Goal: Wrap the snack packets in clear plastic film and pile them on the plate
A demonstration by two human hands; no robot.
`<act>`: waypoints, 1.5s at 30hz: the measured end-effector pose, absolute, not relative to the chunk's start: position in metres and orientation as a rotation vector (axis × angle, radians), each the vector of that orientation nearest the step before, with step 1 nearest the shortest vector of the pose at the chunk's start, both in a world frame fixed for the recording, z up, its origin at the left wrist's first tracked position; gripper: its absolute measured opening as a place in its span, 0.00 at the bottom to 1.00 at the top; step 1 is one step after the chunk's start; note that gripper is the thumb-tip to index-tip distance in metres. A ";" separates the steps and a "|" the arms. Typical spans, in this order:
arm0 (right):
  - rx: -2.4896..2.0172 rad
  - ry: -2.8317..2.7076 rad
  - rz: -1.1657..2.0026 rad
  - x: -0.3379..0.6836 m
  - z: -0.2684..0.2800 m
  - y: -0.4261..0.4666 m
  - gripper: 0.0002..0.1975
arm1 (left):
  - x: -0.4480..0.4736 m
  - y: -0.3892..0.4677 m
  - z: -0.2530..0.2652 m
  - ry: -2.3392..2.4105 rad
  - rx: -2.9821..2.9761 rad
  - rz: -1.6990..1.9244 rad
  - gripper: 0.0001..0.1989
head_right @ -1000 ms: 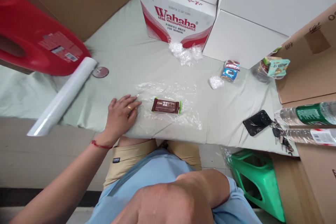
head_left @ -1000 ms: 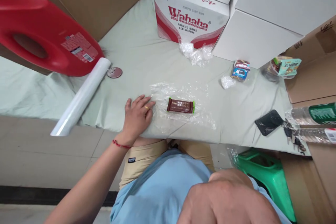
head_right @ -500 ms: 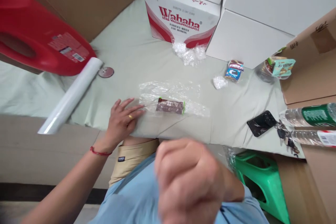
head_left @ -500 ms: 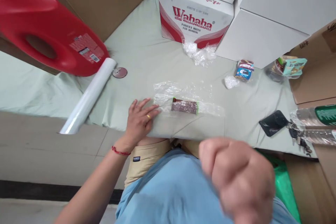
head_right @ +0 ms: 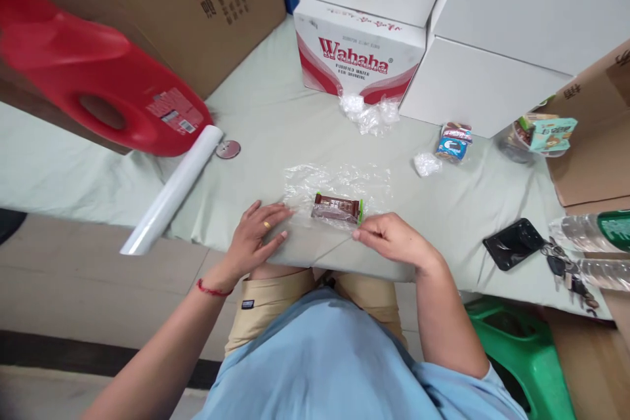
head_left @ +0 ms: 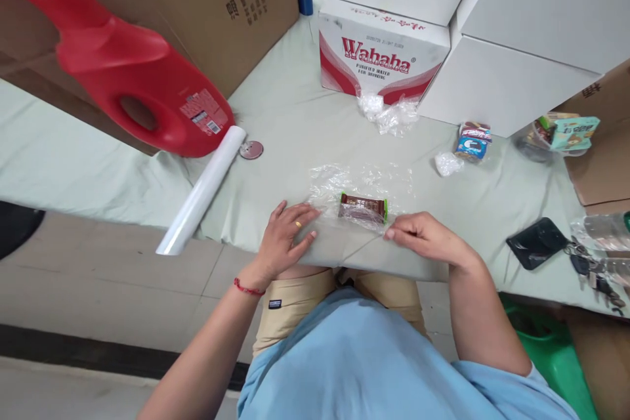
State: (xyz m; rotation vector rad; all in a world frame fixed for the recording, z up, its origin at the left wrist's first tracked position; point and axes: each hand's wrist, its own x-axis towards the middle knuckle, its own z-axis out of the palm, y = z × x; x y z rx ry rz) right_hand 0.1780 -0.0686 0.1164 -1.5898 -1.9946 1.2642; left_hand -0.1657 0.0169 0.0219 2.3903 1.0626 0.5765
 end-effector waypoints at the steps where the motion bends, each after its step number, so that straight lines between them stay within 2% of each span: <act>1: -1.463 -2.038 1.418 0.183 0.123 -0.072 0.24 | -0.166 0.017 0.021 1.053 2.406 0.552 0.20; 3: -1.320 -2.040 1.605 0.193 0.132 -0.075 0.20 | -0.167 0.018 0.020 1.050 2.418 0.530 0.21; 5: -1.415 -1.916 1.540 0.203 0.133 -0.070 0.20 | -0.168 0.018 0.017 1.065 2.400 0.555 0.24; 8: -1.735 -1.590 1.050 0.207 0.114 -0.046 0.19 | -0.167 0.018 0.014 1.085 2.370 0.607 0.28; 10: -1.842 -1.463 0.742 0.202 0.097 -0.025 0.16 | -0.166 0.018 0.012 1.098 2.379 0.620 0.27; 12: -1.899 -1.491 0.575 0.192 0.084 -0.004 0.13 | -0.164 0.017 0.011 1.112 2.396 0.636 0.24; 14: -1.989 -1.614 0.562 0.180 0.077 0.011 0.11 | -0.162 0.017 0.010 1.117 2.404 0.653 0.18; 16: -2.062 -1.764 0.698 0.168 0.076 0.020 0.11 | -0.161 0.017 0.010 1.113 2.404 0.668 0.10; 18: -2.039 -1.890 0.858 0.159 0.076 0.023 0.12 | -0.161 0.016 0.011 1.115 2.397 0.681 0.07; 25: -1.909 -2.241 0.706 0.135 0.081 0.004 0.26 | -0.158 0.017 0.012 1.146 2.358 0.716 0.10; 34: -2.011 -2.229 0.469 0.165 0.081 0.012 0.19 | -0.156 0.018 0.009 1.176 2.370 0.739 0.10; 38: -2.258 -1.990 0.265 0.219 0.076 0.052 0.21 | -0.155 0.019 0.010 1.190 2.334 0.743 0.10; 41: -2.401 -1.855 0.282 0.250 0.072 0.073 0.22 | -0.156 0.020 0.009 1.200 2.302 0.750 0.10; 45: -2.288 -1.643 0.241 0.255 0.071 0.055 0.26 | -0.156 0.021 0.008 1.224 2.263 0.755 0.10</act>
